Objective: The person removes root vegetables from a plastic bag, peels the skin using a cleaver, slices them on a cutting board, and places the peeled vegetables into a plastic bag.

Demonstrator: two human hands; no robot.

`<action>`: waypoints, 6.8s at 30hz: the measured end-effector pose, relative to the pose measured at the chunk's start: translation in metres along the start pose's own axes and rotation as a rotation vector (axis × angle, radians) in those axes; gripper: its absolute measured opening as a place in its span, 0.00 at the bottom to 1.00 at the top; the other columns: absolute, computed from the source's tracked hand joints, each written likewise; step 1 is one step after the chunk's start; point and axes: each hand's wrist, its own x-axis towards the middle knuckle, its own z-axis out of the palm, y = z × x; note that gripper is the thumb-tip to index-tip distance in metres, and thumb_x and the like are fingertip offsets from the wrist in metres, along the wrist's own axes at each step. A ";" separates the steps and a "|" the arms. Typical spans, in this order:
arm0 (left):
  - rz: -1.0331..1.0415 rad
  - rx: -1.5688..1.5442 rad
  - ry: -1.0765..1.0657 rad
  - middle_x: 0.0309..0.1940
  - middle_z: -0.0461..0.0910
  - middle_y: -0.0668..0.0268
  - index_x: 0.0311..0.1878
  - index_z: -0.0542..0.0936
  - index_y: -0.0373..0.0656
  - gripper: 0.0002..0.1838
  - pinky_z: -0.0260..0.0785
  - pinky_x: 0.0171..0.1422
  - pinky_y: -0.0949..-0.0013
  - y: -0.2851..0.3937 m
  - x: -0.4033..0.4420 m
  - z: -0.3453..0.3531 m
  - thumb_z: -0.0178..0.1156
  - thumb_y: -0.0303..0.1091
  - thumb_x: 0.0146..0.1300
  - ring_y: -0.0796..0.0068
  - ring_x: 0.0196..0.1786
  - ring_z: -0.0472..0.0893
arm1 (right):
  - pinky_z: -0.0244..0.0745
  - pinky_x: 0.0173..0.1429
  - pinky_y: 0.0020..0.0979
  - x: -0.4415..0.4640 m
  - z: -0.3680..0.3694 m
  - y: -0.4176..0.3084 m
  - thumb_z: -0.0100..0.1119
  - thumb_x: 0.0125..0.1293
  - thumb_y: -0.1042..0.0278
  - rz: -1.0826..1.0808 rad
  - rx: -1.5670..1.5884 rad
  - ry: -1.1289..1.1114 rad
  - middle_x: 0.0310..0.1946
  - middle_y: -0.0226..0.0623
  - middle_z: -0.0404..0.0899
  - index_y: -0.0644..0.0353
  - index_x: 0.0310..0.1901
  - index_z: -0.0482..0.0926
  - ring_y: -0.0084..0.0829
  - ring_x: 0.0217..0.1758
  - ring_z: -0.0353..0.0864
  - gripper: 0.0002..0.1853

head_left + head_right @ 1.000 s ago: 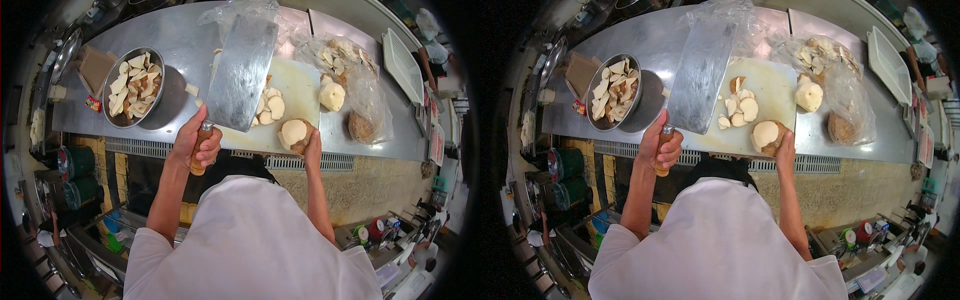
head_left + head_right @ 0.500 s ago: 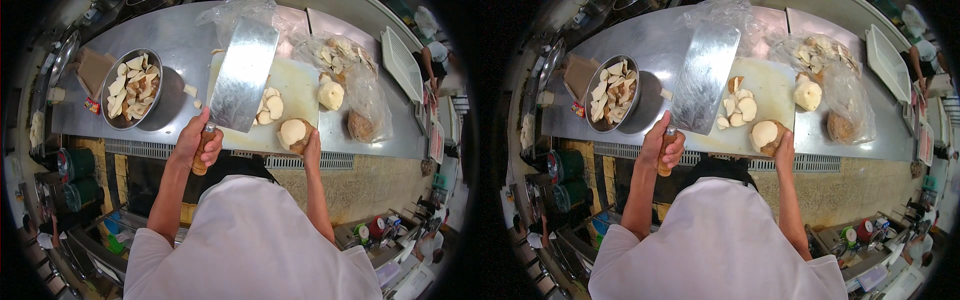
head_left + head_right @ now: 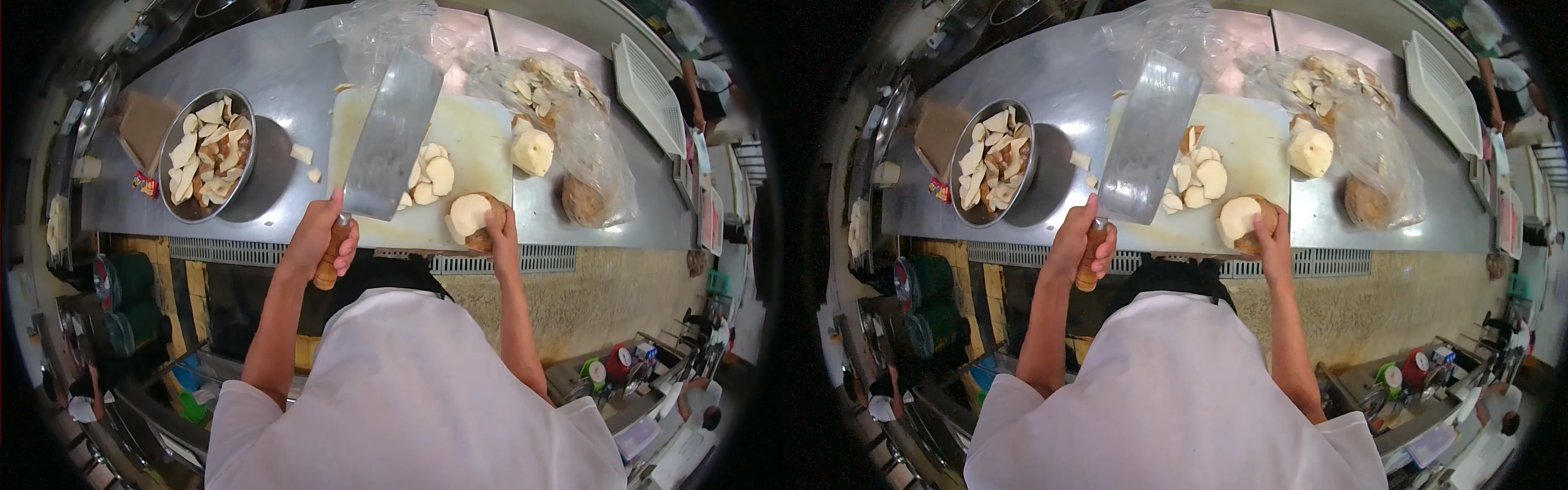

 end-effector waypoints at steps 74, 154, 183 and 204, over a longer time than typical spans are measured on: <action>0.171 1.183 0.017 0.26 0.81 0.42 0.51 0.79 0.37 0.20 0.75 0.42 0.40 -0.020 -0.051 0.053 0.46 0.45 0.82 0.35 0.34 0.82 | 0.76 0.65 0.47 -0.012 0.005 -0.030 0.74 0.52 0.78 -0.254 -0.673 -0.040 0.63 0.56 0.76 0.64 0.71 0.64 0.59 0.63 0.78 0.43; 0.260 1.165 -0.064 0.28 0.79 0.40 0.44 0.80 0.30 0.26 0.72 0.45 0.43 -0.071 0.053 0.066 0.45 0.47 0.83 0.32 0.38 0.79 | 0.63 0.76 0.50 -0.040 -0.001 0.013 0.50 0.49 0.97 -0.444 -0.711 0.045 0.72 0.67 0.62 0.73 0.73 0.57 0.66 0.72 0.66 0.44; 0.027 0.615 0.123 0.16 0.72 0.67 0.29 0.73 0.38 0.32 0.66 0.16 0.69 -0.073 0.075 0.017 0.46 0.57 0.82 0.77 0.13 0.72 | 0.78 0.66 0.41 0.038 0.047 -0.001 0.82 0.48 0.66 -0.467 -0.211 0.105 0.61 0.49 0.70 0.62 0.77 0.60 0.46 0.65 0.75 0.55; 0.167 0.899 0.044 0.21 0.80 0.55 0.58 0.80 0.35 0.25 0.75 0.28 0.57 -0.066 0.020 0.042 0.46 0.49 0.82 0.59 0.21 0.81 | 0.88 0.53 0.40 0.015 0.003 -0.044 0.59 0.69 0.61 0.189 0.057 -0.256 0.68 0.44 0.71 0.56 0.79 0.55 0.39 0.62 0.81 0.40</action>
